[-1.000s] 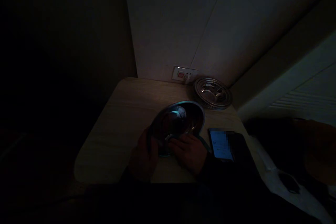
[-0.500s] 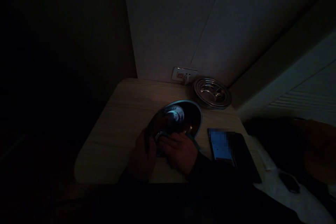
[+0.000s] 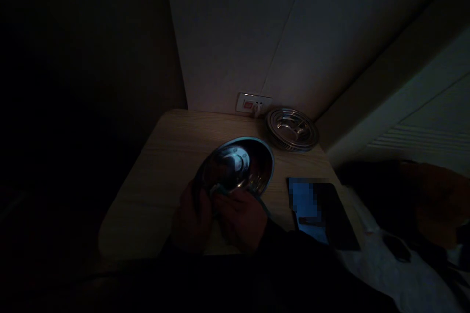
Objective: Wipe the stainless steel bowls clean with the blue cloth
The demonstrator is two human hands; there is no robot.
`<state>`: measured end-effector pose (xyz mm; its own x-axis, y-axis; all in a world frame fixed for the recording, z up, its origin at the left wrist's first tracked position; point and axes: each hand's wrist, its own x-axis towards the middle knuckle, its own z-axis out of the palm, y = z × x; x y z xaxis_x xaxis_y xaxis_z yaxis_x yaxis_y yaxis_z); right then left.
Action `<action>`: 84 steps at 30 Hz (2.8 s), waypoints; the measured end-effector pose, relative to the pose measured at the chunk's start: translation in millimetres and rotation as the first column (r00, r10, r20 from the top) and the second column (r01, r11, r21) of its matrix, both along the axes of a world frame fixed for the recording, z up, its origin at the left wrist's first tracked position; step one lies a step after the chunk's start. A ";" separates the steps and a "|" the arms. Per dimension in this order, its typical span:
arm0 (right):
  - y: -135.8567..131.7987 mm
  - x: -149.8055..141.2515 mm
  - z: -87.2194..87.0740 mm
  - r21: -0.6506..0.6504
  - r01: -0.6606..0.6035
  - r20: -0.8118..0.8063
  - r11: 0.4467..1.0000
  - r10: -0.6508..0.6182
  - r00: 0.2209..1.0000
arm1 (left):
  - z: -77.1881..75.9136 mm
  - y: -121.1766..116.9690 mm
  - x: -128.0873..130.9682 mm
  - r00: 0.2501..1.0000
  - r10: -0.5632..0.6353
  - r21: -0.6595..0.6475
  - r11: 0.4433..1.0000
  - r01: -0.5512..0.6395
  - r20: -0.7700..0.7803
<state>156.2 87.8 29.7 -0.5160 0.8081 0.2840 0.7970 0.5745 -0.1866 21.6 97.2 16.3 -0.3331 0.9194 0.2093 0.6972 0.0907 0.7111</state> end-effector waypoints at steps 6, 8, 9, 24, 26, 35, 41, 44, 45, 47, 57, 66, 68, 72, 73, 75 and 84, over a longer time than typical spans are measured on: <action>0.4 32.7 11.7 -0.012 0.039 0.286 0.999 -0.034 0.958 | -1.1 0.8 0.1 0.998 -0.061 0.012 0.998 0.061 -0.028; 1.2 26.6 8.9 0.014 0.009 0.233 1.000 -0.012 0.973 | 0.9 1.1 0.4 0.997 -0.082 0.006 0.997 0.082 -0.011; 1.8 21.0 6.8 0.026 -0.007 0.188 1.000 0.002 0.982 | 1.8 1.1 0.3 0.996 -0.084 0.002 0.996 0.084 0.000; 7.5 21.5 1.4 0.101 -0.092 0.167 0.991 0.074 0.983 | -1.0 2.2 -2.8 0.995 -0.098 0.027 0.995 0.098 -0.023; 6.6 26.8 3.2 0.091 -0.092 0.205 0.992 0.072 0.976 | -1.1 2.0 -2.4 0.997 -0.077 0.017 0.997 0.077 -0.030; 10.0 12.4 8.3 0.040 -0.104 0.181 0.994 0.096 0.979 | 0.5 3.1 -0.8 0.997 -0.081 0.059 0.995 0.081 -0.003; 3.4 38.3 7.4 0.056 -0.083 0.254 0.995 0.066 0.965 | -2.8 3.0 1.3 0.996 -0.090 0.066 0.994 0.091 -0.022; 2.5 30.0 3.9 0.059 -0.070 0.215 0.996 0.056 0.975 | -3.1 3.8 1.2 0.995 -0.101 0.061 0.993 0.102 -0.015; 2.8 22.8 2.3 0.062 -0.062 0.172 0.996 0.050 0.984 | -3.0 4.1 0.6 0.995 -0.098 0.068 0.993 0.098 -0.014; 3.5 9.5 0.0 0.054 -0.047 0.089 0.997 0.042 0.995 | -2.6 4.3 -1.2 0.996 -0.089 0.088 0.992 0.090 -0.015; -2.8 26.7 7.3 -0.018 0.035 0.147 0.999 -0.032 0.989 | -1.5 2.3 1.0 0.996 -0.082 0.064 0.995 0.083 -0.023; -11.9 26.9 1.1 0.015 -0.010 0.151 1.000 0.008 0.989 | 2.5 2.9 -1.7 0.998 -0.061 0.025 0.998 0.061 -0.015; -12.0 40.5 2.5 0.036 -0.019 0.194 0.999 0.011 0.981 | 2.7 2.5 -0.5 0.996 -0.090 0.036 0.995 0.090 -0.004; -13.6 29.8 -0.8 0.090 -0.020 0.140 0.996 0.007 0.990 | 2.9 2.8 1.3 0.995 -0.098 0.045 0.994 0.098 0.009; -14.2 20.5 -2.5 0.102 -0.014 0.097 0.995 0.004 0.995 | 2.8 3.1 1.2 0.996 -0.088 0.043 0.995 0.088 0.010; -14.9 1.7 -5.5 0.115 0.009 0.002 0.993 -0.009 1.000 | 2.5 3.7 0.0 0.998 -0.061 0.028 0.998 0.061 0.013; -18.2 32.3 -5.3 0.142 0.019 0.124 0.990 -0.036 0.992 | 2.0 1.2 -1.7 0.998 -0.068 0.025 0.997 0.068 0.000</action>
